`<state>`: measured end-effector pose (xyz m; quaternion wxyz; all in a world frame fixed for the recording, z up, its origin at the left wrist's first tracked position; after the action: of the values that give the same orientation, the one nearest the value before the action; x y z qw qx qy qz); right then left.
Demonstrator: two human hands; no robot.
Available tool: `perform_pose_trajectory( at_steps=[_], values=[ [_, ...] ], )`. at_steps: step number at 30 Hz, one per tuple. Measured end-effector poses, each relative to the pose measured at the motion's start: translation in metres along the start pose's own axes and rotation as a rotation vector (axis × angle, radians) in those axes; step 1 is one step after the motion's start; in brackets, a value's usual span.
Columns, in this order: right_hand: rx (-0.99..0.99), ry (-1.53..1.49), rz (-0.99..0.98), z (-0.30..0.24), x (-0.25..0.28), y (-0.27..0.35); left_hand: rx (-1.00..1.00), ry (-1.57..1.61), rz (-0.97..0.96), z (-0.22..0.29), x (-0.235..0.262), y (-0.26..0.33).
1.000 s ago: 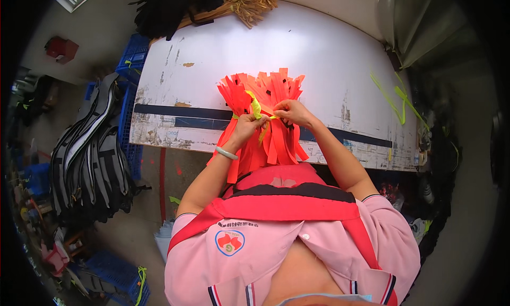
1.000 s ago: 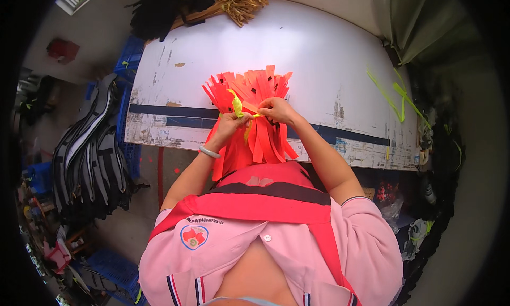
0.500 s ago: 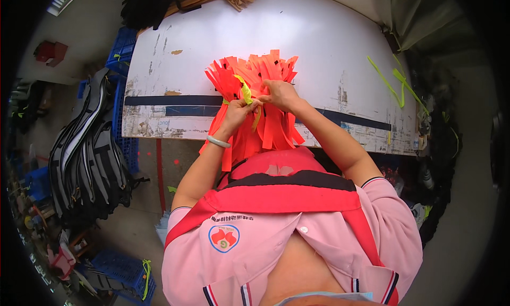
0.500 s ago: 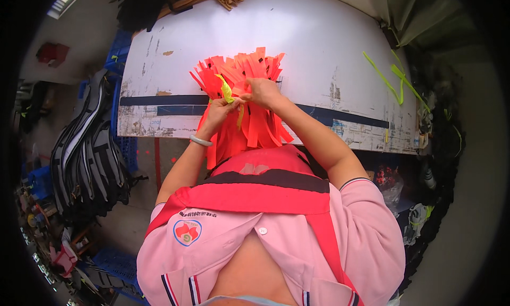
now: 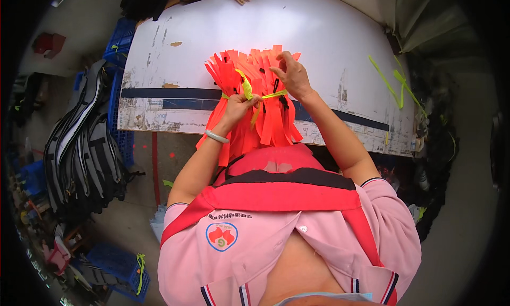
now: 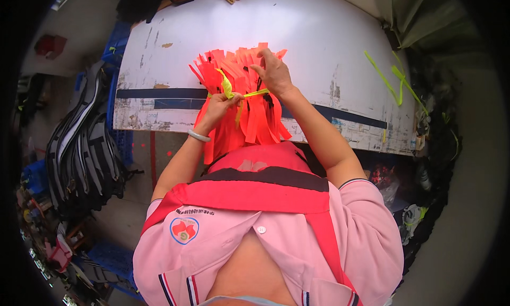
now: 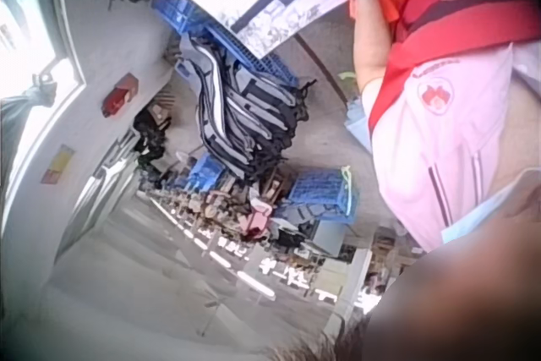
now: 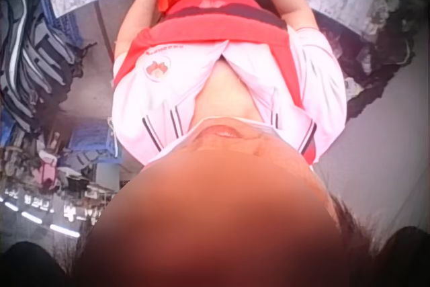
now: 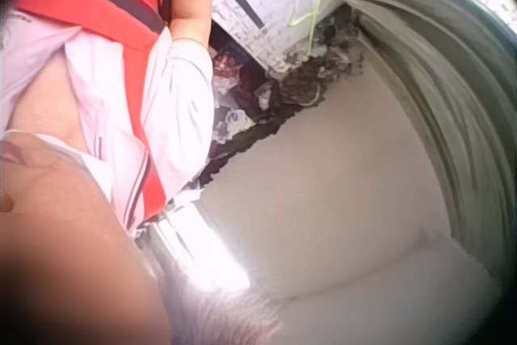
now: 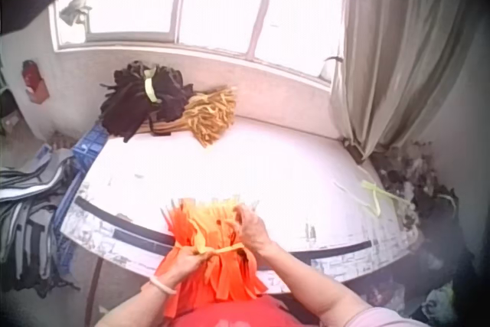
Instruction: Bundling orange fabric strips with a yellow ribbon and recording notes in a logbook.
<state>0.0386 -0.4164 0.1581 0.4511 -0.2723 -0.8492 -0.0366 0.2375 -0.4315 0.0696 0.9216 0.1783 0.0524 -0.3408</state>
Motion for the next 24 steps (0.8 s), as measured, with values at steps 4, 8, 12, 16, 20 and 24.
perform_pose_trajectory(
  at_steps=[4,8,12,16,20,24],
  values=[
    [0.413,-0.122,-0.555,-0.029,-0.023,0.029,0.036,0.004,0.028,-0.011,0.005,-0.005],
    [-0.017,-0.310,-1.011,-0.009,-0.040,0.042,0.000,0.039,-0.033,0.001,0.000,-0.003],
    [0.002,-0.505,-0.975,-0.014,-0.034,0.030,0.029,0.025,0.039,-0.004,0.003,-0.002],
    [-0.200,-0.444,-0.783,-0.007,-0.047,0.014,-0.023,0.028,0.014,-0.002,-0.001,-0.001],
    [0.105,0.124,-0.614,-0.016,-0.054,0.017,-0.044,0.054,0.010,-0.002,0.001,0.001],
    [0.120,0.058,-0.348,-0.015,-0.042,0.000,-0.090,0.067,0.019,0.003,-0.004,0.000]
  ],
)
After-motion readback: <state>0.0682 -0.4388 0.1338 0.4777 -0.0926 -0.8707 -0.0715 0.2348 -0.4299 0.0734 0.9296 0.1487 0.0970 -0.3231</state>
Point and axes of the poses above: each hand's wrist, its own y-axis away from the middle knuckle, its own x-axis out of the back of the hand, z = x × y, the point moved 4 cm from there along -y, towards the middle knuckle, and after that the axes turned 7 degrees about z, right-handed, at the moved point
